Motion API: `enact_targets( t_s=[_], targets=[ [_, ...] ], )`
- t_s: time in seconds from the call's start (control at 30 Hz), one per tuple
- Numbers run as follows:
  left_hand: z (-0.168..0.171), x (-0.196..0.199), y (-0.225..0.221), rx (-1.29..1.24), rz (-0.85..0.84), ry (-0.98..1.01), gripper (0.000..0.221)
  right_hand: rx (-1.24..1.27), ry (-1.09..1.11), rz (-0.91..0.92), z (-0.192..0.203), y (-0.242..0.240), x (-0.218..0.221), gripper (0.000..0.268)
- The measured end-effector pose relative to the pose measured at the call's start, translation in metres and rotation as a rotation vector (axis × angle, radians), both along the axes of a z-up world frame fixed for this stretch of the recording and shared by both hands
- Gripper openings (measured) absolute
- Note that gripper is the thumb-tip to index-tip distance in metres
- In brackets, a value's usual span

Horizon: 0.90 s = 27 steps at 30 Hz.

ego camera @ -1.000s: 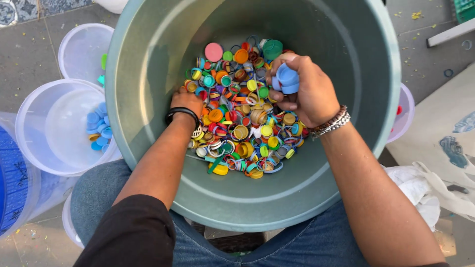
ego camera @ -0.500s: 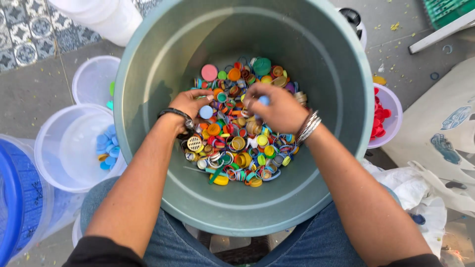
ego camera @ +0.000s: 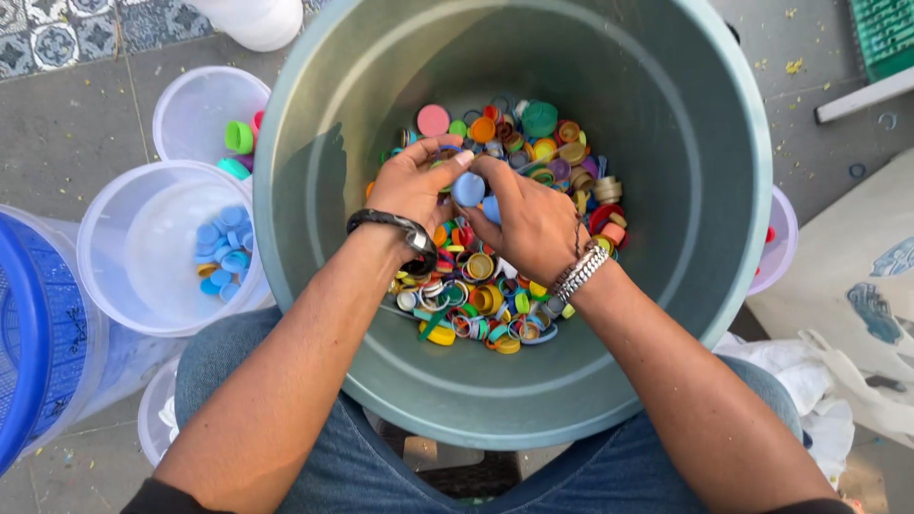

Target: Sorting a large quantity of plastic bottle caps from a bucket into various separate containers based on color.

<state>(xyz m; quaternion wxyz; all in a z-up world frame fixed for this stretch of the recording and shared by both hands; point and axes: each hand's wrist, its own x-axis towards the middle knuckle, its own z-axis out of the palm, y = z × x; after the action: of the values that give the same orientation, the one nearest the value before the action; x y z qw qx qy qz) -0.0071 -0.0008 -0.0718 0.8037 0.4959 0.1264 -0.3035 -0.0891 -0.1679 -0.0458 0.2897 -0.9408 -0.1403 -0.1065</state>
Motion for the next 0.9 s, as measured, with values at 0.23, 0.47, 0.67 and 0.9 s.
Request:
enact_targets(
  t_s=[0.23, 0.47, 0.67, 0.9],
  targets=[
    [0.002, 0.02, -0.009, 0.261, -0.054, -0.26, 0.032, 0.049, 0.143, -0.067, 0.018, -0.026, 0.004, 0.045],
    [0.01, -0.015, -0.018, 0.031, -0.223, -0.102, 0.055, 0.164, 0.081, 0.053, 0.023, -0.031, -0.005, 0.043],
    [-0.001, -0.031, -0.035, -0.461, -0.003, 0.272, 0.043, 0.044, -0.118, 0.103, 0.045, -0.011, -0.005, 0.049],
    [0.034, -0.012, -0.013, -0.552, 0.104, 0.229, 0.047, 0.404, 0.083, 0.069, 0.048, -0.037, -0.002, 0.039]
  ],
)
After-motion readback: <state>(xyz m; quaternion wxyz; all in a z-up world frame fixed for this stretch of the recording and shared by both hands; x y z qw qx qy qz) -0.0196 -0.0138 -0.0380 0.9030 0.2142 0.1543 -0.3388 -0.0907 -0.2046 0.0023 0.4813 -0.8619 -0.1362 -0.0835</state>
